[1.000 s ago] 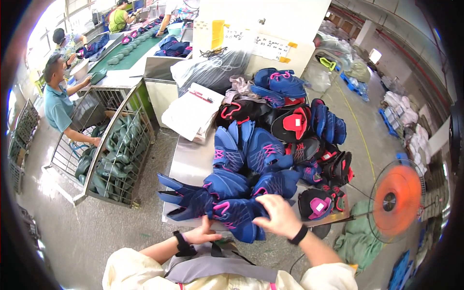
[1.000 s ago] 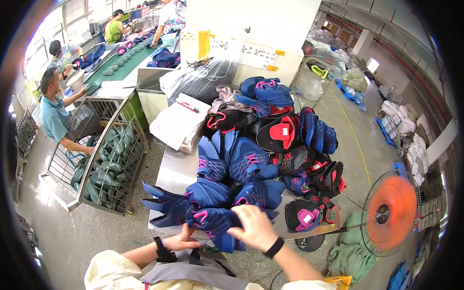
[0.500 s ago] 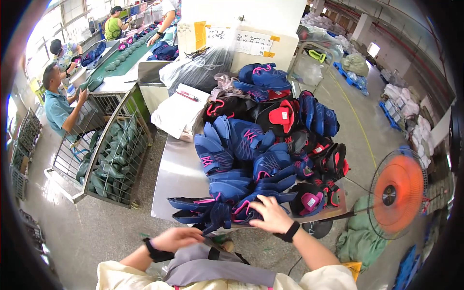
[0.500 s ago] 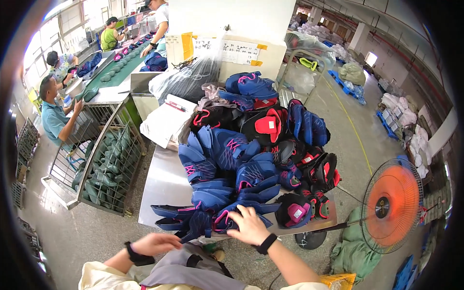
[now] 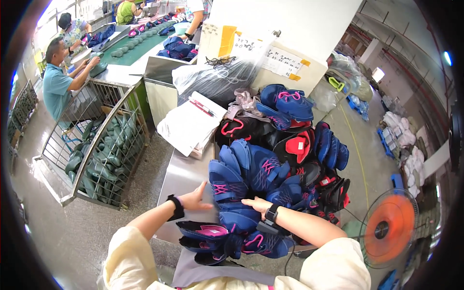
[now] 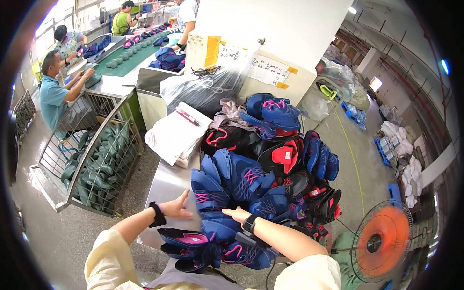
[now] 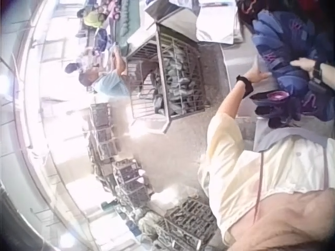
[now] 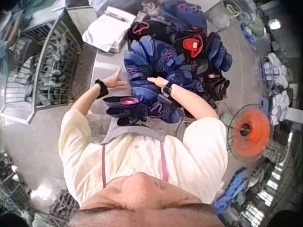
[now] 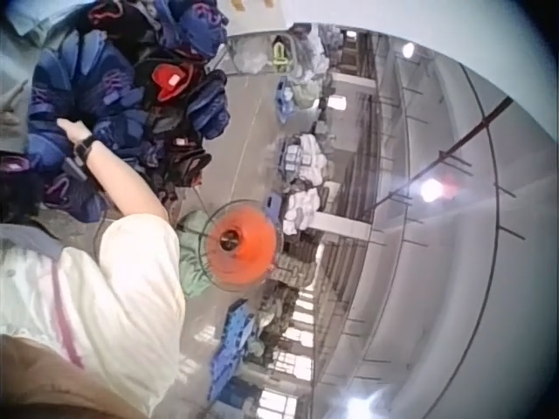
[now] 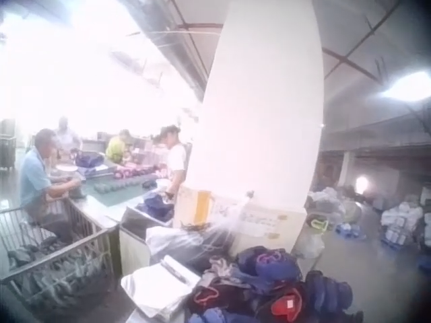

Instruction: Organizing and bundling blue shoe upper components and preparing them for further processing in a factory.

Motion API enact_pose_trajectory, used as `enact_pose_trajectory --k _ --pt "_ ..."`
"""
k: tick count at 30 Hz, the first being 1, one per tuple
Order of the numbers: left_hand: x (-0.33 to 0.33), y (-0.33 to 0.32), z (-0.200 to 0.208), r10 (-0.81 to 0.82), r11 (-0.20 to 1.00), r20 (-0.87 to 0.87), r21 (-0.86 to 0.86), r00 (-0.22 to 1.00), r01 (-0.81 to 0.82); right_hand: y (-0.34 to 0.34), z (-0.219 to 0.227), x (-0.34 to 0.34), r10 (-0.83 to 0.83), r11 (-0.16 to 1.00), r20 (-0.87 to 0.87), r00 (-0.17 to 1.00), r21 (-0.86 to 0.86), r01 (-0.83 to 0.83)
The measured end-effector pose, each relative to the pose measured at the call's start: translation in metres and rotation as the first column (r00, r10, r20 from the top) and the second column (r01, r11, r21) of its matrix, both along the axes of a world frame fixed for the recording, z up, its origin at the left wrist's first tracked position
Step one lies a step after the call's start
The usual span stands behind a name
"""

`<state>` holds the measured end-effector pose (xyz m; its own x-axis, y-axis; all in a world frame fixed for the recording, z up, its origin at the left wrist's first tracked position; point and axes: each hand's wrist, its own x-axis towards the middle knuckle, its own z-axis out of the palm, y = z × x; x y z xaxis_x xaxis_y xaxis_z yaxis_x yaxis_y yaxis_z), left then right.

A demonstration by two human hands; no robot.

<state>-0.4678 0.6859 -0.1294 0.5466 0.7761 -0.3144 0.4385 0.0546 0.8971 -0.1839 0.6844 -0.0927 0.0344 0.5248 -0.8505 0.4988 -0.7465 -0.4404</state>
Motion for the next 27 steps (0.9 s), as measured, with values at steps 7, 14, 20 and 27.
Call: enact_pose_trajectory --k 7,14,20,27 --pt "0.07 0.059 0.034 0.034 0.88 0.142 0.465 0.989 -0.097 -0.002 -0.056 0.035 -0.207 0.978 -0.19 0.96 -0.023 0.206" --pt "0.096 0.043 0.166 -0.37 0.897 0.449 0.4 0.813 0.188 -0.011 -0.067 0.061 0.013 0.978 -0.455 0.89 0.193 0.084" --pt "0.061 0.073 0.128 -0.115 0.811 -0.12 0.562 0.986 0.163 0.009 -0.076 0.05 0.515 0.83 -0.282 0.81 0.402 -0.387" --pt "0.072 0.026 0.124 0.261 0.791 -0.364 0.612 0.894 0.018 -0.012 0.031 0.022 0.918 0.11 0.317 0.238 0.373 -0.921"
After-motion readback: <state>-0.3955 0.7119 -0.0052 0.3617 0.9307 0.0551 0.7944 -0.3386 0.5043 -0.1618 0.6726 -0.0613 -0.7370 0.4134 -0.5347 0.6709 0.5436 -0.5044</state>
